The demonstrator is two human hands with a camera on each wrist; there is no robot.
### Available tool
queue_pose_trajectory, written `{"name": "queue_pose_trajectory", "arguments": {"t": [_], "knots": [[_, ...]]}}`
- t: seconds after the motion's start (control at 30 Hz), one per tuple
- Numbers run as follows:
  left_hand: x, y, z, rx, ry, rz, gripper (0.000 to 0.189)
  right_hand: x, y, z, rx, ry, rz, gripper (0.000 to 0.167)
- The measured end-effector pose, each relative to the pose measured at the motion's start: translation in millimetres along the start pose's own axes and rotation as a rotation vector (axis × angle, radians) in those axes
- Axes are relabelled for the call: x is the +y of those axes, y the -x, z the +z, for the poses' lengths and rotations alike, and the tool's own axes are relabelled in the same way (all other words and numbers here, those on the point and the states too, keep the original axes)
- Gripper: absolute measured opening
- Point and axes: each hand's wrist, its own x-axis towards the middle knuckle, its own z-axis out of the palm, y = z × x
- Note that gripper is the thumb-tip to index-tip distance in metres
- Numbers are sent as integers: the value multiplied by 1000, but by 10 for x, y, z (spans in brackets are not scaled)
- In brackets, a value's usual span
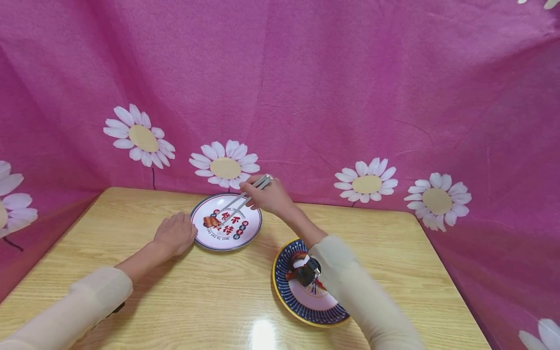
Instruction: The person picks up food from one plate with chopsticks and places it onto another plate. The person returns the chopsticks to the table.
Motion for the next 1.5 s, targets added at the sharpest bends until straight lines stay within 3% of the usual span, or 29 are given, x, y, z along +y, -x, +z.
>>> {"name": "queue_pose_trajectory", "arguments": {"t": [0.83, 1.27, 1.5], "knots": [[-12, -9, 15, -22, 5, -2, 34, -57, -236, 267, -63, 118, 32, 21], [-12, -6, -5, -38, 9, -15, 34, -10, -325, 278, -69, 79, 76, 25], [-19, -12, 23, -20, 2, -7, 34, 31, -360, 272, -24, 0, 115, 26]]}}
